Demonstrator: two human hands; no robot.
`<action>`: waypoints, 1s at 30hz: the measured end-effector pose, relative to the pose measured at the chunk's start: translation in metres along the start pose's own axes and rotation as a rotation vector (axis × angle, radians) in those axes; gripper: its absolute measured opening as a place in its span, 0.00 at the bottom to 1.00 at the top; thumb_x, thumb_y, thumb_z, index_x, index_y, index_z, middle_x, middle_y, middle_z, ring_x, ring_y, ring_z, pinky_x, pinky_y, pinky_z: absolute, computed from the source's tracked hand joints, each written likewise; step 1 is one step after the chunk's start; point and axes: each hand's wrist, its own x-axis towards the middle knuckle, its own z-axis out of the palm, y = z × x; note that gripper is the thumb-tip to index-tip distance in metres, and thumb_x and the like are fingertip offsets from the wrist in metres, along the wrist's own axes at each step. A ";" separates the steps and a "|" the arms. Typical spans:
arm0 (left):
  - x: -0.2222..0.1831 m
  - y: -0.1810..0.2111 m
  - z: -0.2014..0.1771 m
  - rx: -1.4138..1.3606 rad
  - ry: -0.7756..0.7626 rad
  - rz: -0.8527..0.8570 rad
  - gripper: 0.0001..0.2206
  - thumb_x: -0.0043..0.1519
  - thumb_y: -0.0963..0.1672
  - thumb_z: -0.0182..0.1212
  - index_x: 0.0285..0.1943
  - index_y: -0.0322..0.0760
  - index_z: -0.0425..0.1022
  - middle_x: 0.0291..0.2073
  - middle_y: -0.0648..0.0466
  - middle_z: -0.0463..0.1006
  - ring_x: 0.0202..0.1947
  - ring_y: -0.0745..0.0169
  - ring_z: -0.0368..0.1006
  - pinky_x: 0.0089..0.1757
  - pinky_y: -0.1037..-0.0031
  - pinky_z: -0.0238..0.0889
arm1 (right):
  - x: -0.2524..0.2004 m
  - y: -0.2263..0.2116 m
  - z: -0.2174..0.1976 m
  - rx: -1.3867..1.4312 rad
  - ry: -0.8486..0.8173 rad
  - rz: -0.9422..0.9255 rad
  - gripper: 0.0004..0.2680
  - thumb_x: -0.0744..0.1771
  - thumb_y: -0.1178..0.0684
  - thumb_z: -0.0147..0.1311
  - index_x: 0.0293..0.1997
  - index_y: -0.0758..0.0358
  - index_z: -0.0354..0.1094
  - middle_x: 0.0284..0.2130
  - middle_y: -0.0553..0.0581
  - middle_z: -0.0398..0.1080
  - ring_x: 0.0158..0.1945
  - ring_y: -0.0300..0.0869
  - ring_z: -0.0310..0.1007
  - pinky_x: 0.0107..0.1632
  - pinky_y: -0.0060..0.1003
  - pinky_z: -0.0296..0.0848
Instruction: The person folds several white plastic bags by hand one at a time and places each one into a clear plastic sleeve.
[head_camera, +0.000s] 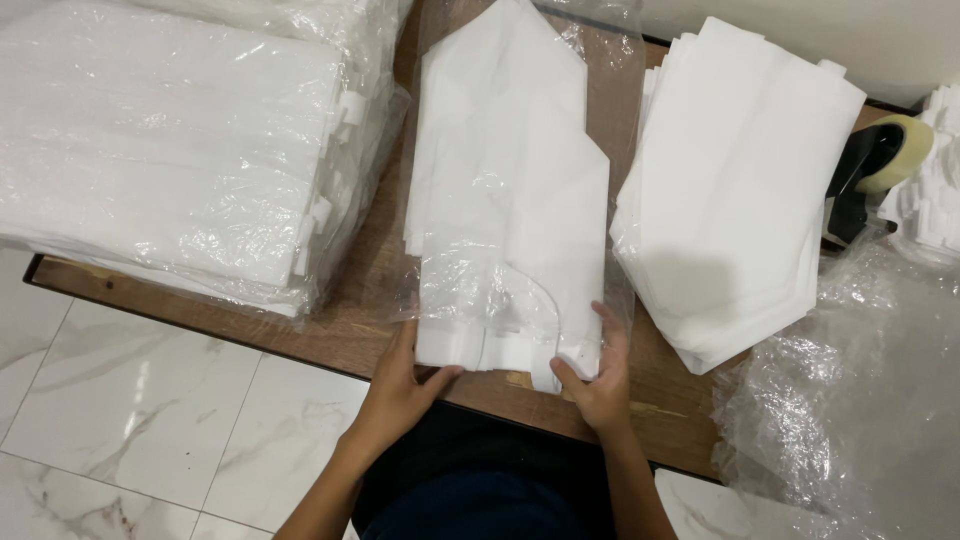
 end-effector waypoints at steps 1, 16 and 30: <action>0.000 -0.002 0.003 -0.001 -0.001 -0.003 0.45 0.53 0.40 0.68 0.77 0.32 0.39 0.67 0.30 0.56 0.65 0.25 0.55 0.56 0.42 0.62 | -0.002 -0.002 0.001 -0.001 0.000 0.003 0.33 0.57 0.63 0.64 0.68 0.65 0.46 0.62 0.65 0.56 0.68 0.51 0.54 0.71 0.53 0.51; 0.000 -0.026 0.036 -0.141 0.267 0.127 0.25 0.61 0.44 0.59 0.69 0.38 0.62 0.53 0.50 0.67 0.52 0.63 0.68 0.40 0.82 0.75 | -0.007 -0.004 0.005 0.057 0.019 0.172 0.17 0.66 0.57 0.54 0.61 0.52 0.55 0.09 0.43 0.51 0.08 0.30 0.49 0.09 0.24 0.52; 0.029 -0.026 0.052 -0.533 0.239 0.287 0.44 0.58 0.31 0.49 0.76 0.40 0.20 0.75 0.50 0.36 0.69 0.36 0.51 0.57 0.50 0.63 | -0.004 0.007 0.014 -0.236 0.018 0.012 0.07 0.64 0.58 0.58 0.45 0.66 0.72 0.38 0.61 0.74 0.37 0.47 0.78 0.36 0.38 0.79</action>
